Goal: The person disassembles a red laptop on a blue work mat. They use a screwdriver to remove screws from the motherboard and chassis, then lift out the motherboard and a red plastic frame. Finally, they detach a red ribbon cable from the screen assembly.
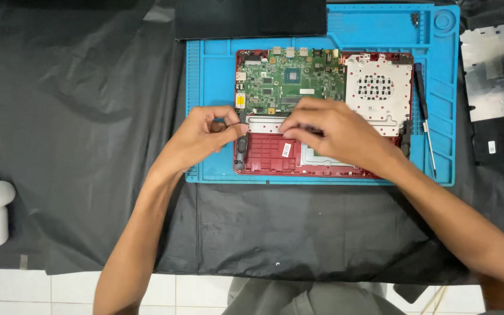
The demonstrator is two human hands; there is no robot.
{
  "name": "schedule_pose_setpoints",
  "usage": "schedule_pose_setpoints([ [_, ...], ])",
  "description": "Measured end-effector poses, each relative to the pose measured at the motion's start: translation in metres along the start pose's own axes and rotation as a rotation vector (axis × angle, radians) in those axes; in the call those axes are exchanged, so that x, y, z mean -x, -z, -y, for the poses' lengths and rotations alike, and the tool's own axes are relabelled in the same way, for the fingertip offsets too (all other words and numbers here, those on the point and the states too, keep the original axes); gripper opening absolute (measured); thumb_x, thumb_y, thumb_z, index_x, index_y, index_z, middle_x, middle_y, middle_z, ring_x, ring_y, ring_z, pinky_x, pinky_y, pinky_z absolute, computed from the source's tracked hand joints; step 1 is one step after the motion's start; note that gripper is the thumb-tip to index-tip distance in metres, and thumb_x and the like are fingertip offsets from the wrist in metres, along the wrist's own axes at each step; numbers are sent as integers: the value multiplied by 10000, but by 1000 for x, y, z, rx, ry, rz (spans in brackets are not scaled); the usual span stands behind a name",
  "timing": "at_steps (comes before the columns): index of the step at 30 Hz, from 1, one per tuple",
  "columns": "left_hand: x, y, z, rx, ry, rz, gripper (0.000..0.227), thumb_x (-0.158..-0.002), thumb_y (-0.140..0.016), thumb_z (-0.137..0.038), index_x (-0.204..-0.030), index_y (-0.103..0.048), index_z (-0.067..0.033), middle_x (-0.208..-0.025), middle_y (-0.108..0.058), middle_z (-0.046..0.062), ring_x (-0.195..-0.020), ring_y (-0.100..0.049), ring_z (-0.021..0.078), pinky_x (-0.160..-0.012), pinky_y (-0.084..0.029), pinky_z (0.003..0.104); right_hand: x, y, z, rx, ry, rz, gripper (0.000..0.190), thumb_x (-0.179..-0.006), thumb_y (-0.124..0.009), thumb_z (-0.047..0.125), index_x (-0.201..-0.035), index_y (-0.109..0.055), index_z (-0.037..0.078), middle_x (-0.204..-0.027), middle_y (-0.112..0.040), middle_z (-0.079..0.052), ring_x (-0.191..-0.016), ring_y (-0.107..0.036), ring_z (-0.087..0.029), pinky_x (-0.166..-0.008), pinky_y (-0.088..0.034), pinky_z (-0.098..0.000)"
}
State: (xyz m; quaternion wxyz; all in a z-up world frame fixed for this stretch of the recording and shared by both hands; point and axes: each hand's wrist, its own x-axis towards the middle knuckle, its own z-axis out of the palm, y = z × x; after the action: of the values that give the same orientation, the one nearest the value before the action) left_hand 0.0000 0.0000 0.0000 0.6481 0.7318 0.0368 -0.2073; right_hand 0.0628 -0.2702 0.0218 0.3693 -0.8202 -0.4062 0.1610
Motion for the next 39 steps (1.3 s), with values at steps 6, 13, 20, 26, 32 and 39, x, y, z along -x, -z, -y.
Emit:
schedule_pose_setpoints([
  [6,-1,-1,1,46,-34,3,192,-977,-705,-159,-834,-649,-44,-714,-569,-103,-634,-443,-16,-521,-321,222,-6,-7,5,97,20,-5,151,-888,-785,236,-945,-754,100,-842,-666,-25,-667,-604,-218,-789,-450,-374],
  [13,-1,-24,-2,-296,-165,-201,177,-985,-701,-153,-935,-598,-17,-713,-606,-15,-575,-471,42,-506,-378,252,-7,-13,-5,-19,-6,-35,157,-876,-783,218,-904,-724,76,-785,-629,-14,-693,-621,-182,-785,-464,-355],
  [20,10,-59,-23,-952,-833,-408,445,-837,-767,-170,-1225,-578,-61,-1096,-605,139,-1123,-559,323,-961,-363,494,-3,-12,-10,2,78,-29,160,-900,-762,198,-942,-713,51,-850,-633,-70,-784,-615,-244,-824,-443,-409],
  [26,2,-67,9,-1047,-701,-275,411,-803,-698,8,-1204,-640,-59,-1047,-611,55,-1136,-582,233,-1077,-294,523,7,2,-12,2,-23,-24,162,-941,-728,213,-1023,-710,74,-933,-653,-41,-823,-622,-242,-796,-468,-379],
  [32,0,-70,12,-1016,-797,-262,251,-851,-717,-41,-1096,-663,-37,-1029,-584,76,-1125,-560,258,-1052,-313,512,33,0,-26,64,7,-268,120,-937,-726,131,-1048,-729,86,-910,-653,-52,-878,-647,-229,-814,-476,-369],
  [39,-1,-70,10,-982,-809,-255,204,-864,-714,-19,-1058,-661,-56,-1034,-596,66,-1082,-602,222,-1085,-311,522,36,-6,-32,73,32,-307,121,-923,-738,102,-1041,-719,83,-898,-648,-45,-868,-642,-214,-820,-456,-365],
])
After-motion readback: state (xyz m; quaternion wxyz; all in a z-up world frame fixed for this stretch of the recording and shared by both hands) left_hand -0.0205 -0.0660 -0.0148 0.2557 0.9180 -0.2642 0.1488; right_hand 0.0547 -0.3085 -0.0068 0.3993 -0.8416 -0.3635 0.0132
